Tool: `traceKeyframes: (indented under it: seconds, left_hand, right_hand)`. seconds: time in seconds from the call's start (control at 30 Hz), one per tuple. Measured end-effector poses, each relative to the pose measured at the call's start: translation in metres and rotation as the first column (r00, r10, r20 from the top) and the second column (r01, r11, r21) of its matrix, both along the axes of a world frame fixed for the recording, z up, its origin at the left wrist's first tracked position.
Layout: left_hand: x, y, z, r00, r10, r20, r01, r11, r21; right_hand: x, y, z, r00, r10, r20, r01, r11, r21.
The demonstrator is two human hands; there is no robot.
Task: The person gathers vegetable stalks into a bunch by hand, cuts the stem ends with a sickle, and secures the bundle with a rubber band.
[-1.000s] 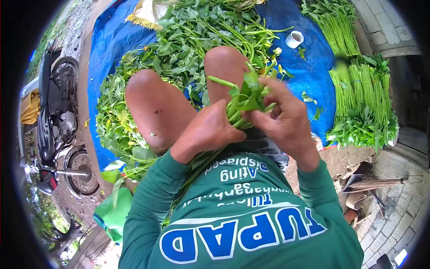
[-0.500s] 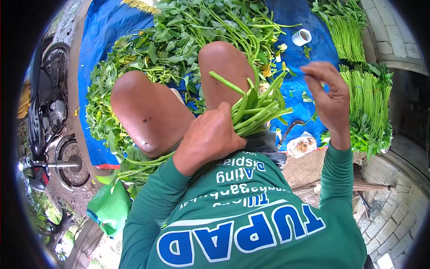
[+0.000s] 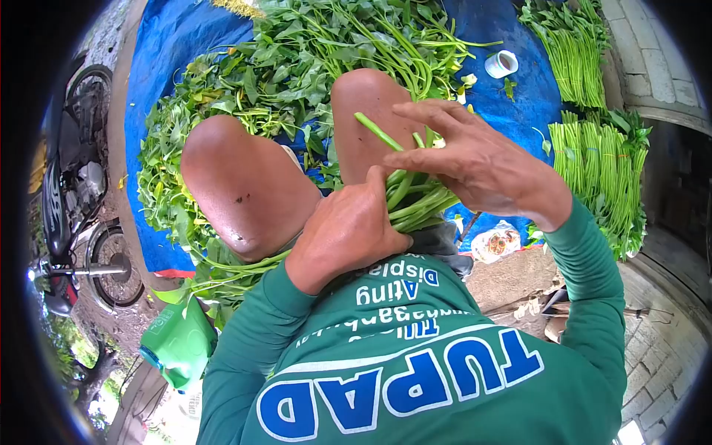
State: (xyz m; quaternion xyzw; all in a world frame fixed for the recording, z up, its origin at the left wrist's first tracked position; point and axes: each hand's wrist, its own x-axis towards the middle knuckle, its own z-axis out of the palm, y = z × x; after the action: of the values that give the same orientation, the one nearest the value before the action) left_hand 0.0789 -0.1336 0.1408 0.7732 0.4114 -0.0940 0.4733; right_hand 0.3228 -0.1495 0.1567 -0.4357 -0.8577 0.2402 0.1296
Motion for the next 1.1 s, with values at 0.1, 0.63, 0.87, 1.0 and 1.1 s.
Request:
traceKeyframes:
  seconds: [0.1,0.63,0.87,1.0,1.1]
  left_hand:
    - [0.0,0.001,0.002,1.0,-0.016,-0.015,0.016,1.0,0.0]
    - [0.011,0.015,-0.022,0.991,-0.129,-0.032,0.128,0.991,-0.043]
    - [0.011,-0.008,-0.008,0.992,-0.085,-0.093,0.096,0.988,0.123]
    - [0.011,-0.016,-0.001,0.991,-0.089,-0.102,0.103,0.985,0.138]
    - [0.012,-0.017,-0.001,0.991,-0.082,-0.103,0.095,0.988,0.125]
  right_hand:
    - [-0.001,0.0,0.013,0.992,0.038,0.116,-0.052,0.992,0.117]
    - [-0.021,-0.051,0.017,0.928,-0.269,-0.258,0.321,0.929,0.186]
    - [-0.019,-0.087,-0.013,0.903,-0.398,-0.162,0.383,0.916,-0.116]
    - [0.002,-0.077,-0.014,0.919,-0.385,-0.088,0.369,0.917,-0.153]
    - [-0.002,-0.069,-0.006,0.942,-0.33,0.066,0.335,0.936,-0.108]
